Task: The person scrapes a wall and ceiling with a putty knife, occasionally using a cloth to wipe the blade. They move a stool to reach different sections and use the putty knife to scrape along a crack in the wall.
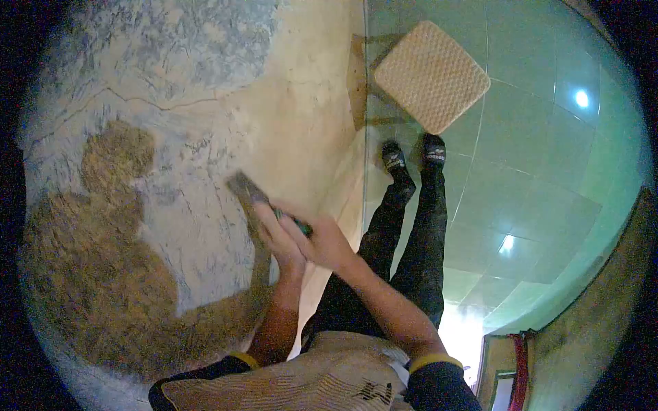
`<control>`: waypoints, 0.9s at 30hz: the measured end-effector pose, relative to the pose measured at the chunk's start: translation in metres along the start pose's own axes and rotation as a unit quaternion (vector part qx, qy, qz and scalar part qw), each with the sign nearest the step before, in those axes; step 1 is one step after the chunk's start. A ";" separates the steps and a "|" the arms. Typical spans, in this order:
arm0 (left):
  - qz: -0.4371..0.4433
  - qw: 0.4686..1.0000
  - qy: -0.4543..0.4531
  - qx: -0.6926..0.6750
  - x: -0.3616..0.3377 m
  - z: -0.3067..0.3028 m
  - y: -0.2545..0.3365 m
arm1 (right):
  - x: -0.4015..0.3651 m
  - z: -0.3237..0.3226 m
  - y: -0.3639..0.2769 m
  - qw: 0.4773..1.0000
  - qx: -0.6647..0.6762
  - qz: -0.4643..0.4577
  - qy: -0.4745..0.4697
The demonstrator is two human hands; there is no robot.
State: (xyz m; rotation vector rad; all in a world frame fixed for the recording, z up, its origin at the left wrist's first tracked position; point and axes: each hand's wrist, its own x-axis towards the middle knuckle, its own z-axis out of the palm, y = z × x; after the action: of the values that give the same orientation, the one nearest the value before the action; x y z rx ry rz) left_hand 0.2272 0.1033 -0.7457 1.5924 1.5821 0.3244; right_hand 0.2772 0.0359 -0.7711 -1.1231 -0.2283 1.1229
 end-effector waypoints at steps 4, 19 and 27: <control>-0.041 0.992 0.098 -0.072 -0.030 -0.006 0.002 | -0.032 0.018 0.011 0.999 -0.017 0.037 -0.016; -0.063 0.992 0.073 -0.076 -0.021 -0.055 -0.064 | -0.035 0.016 -0.004 0.994 -0.085 0.057 -0.042; -0.014 0.998 -0.009 -0.056 0.037 0.037 0.083 | 0.059 -0.010 -0.042 0.994 -0.064 -0.018 0.086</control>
State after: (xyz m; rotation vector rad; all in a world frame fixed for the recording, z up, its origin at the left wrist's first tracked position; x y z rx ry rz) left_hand 0.3172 0.1361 -0.7237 1.4827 1.5427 0.3764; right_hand 0.3371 0.0779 -0.7637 -1.3169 -0.1871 0.9841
